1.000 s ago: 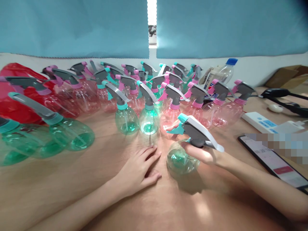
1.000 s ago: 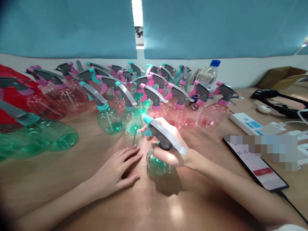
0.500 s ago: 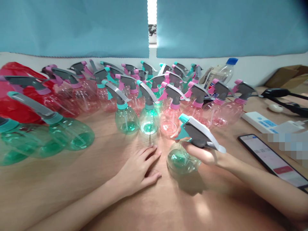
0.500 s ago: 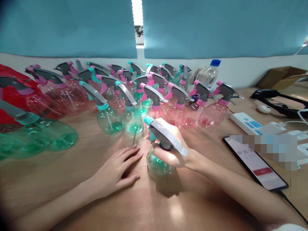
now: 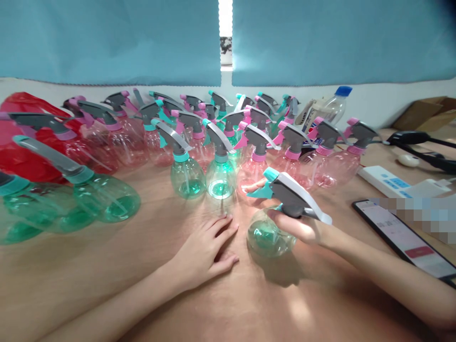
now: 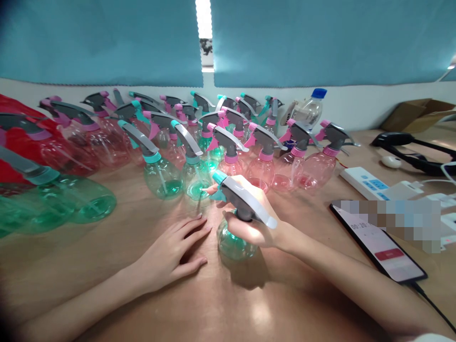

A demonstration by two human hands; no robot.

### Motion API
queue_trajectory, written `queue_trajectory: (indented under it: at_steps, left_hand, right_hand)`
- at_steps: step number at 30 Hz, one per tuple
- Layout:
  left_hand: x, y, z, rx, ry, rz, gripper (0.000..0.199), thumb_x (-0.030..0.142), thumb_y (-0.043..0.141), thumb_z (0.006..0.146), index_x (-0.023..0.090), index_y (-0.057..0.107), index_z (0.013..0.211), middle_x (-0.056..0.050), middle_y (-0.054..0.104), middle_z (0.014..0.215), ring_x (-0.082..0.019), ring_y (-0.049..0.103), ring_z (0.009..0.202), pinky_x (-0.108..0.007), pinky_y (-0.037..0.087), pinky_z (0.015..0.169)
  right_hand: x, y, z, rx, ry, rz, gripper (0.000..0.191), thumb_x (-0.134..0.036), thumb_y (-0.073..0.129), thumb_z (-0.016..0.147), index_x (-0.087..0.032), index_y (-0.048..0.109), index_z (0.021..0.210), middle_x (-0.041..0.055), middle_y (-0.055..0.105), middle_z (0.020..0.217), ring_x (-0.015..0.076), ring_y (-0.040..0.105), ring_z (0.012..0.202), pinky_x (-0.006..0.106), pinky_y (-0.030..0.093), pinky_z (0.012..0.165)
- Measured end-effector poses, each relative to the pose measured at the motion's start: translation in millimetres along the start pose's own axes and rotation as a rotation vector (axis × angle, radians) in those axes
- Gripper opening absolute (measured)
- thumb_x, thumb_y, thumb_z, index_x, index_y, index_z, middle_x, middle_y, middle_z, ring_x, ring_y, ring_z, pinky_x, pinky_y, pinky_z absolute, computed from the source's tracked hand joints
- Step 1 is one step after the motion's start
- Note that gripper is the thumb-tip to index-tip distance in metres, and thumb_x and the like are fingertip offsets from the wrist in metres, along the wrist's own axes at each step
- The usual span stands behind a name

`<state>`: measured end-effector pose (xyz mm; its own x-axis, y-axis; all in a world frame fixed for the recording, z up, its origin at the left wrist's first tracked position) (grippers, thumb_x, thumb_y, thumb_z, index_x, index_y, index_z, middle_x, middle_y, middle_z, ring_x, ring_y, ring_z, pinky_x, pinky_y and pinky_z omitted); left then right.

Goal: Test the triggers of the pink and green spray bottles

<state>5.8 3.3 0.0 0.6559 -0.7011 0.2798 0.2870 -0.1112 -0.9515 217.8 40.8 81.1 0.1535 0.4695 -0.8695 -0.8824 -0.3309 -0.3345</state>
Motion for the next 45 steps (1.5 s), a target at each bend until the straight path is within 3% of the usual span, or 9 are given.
queue_trajectory:
  at_steps: [7,15,22,32,36,45]
  left_hand:
    - [0.1,0.5,-0.5,0.001,-0.005,-0.006,0.057,0.043,0.055,0.09,0.015,0.045,0.137,-0.017,0.046,0.141,-0.032,0.039,0.131,-0.051,0.037,0.105]
    - [0.3,-0.3,-0.3,0.0,-0.01,-0.014,0.056,0.043,0.055,0.09,0.016,0.045,0.138,-0.016,0.046,0.141,-0.032,0.04,0.131,-0.051,0.037,0.104]
    - [0.6,-1.5,-0.4,-0.001,-0.01,-0.022,0.056,0.042,0.055,0.089,0.016,0.045,0.138,-0.017,0.046,0.141,-0.033,0.039,0.131,-0.051,0.037,0.105]
    - [1.3,-1.2,0.8,-0.015,-0.021,-0.016,0.056,0.042,0.056,0.089,0.015,0.046,0.137,-0.017,0.046,0.141,-0.033,0.039,0.131,-0.051,0.036,0.105]
    - [1.5,-1.5,0.3,-0.023,-0.018,-0.014,0.056,0.042,0.056,0.089,0.014,0.046,0.137,-0.017,0.046,0.141,-0.033,0.04,0.131,-0.05,0.037,0.105]
    - [1.9,-1.6,0.4,-0.024,-0.015,-0.018,0.057,0.043,0.055,0.09,0.014,0.045,0.138,-0.017,0.046,0.141,-0.033,0.039,0.131,-0.051,0.036,0.105]
  right_hand:
    - [-2.0,0.3,1.4,0.013,-0.024,0.002,0.042,-0.005,0.05,0.066,-0.022,0.059,0.104,0.0072,0.062,0.115,0.022,0.066,0.099,0.031,0.059,0.076]
    - [0.0,0.0,0.5,0.007,-0.07,0.049,0.04,-0.009,0.051,0.068,-0.023,0.057,0.106,0.0072,0.062,0.115,0.0228,0.065,0.102,0.032,0.059,0.076]
    - [6.2,-0.7,-2.0,-0.002,0.002,0.057,0.043,-0.006,0.052,0.067,-0.02,0.054,0.107,0.0082,0.063,0.113,0.0181,0.068,0.082,0.03,0.059,0.071]
    - [1.7,-0.4,-1.0,0.021,-0.054,-0.02,0.017,-0.009,0.051,0.066,-0.021,0.054,0.077,0.0041,0.063,0.093,0.0151,0.063,0.071,0.028,0.057,0.067]
    - [0.3,0.4,-0.4,0.041,-0.085,-0.023,0.015,-0.009,0.05,0.065,-0.022,0.052,0.073,0.0022,0.06,0.086,0.0124,0.059,0.064,0.026,0.057,0.064]
    - [4.6,-1.6,-1.1,-0.006,-0.063,-0.028,0.03,-0.007,0.048,0.063,-0.023,0.055,0.087,0.0058,0.061,0.104,0.0188,0.065,0.082,0.03,0.058,0.069]
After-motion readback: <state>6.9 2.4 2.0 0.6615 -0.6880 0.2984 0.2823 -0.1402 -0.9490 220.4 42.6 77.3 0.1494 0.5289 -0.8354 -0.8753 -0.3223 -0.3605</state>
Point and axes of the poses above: each hand's wrist, its own z-axis towards the middle knuckle, its own y-axis out of the palm, x = y × z, the point moved 2 cm from there along z, towards the middle knuckle
